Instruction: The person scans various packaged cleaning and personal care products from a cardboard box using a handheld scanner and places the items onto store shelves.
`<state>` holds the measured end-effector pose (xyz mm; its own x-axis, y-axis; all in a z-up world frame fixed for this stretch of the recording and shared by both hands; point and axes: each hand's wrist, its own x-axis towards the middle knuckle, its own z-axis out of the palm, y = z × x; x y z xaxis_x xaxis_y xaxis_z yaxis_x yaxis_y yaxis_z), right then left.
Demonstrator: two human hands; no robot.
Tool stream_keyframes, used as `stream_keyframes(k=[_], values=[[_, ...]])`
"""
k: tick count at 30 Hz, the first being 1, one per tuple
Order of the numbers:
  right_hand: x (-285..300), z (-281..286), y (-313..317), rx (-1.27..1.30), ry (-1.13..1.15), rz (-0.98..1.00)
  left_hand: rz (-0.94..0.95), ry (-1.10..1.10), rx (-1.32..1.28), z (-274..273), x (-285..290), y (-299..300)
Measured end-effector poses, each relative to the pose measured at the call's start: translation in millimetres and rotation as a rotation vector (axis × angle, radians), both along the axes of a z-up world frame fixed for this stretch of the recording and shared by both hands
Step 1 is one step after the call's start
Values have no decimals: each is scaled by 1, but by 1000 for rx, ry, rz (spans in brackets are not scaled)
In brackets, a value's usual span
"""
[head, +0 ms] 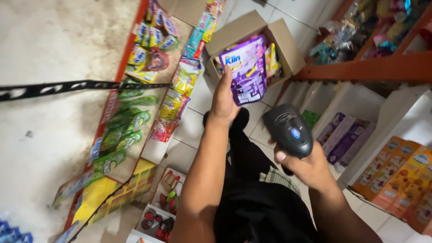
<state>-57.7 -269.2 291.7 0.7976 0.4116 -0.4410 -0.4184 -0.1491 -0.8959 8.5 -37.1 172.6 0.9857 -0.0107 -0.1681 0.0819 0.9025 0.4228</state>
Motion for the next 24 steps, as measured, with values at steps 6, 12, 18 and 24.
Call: stream_keyframes(k=[6,12,18,24], values=[[23,2,37,182,-182,-140,49,89,-162,-8,-43,6],[-6,12,108,165,-235,78,173,85,459,12,-106,34],[-52,32,193,200,-541,353,641,87,693,76,-165,95],[-116,53,256,193,-343,483,1112,252,750,126,-274,135]])
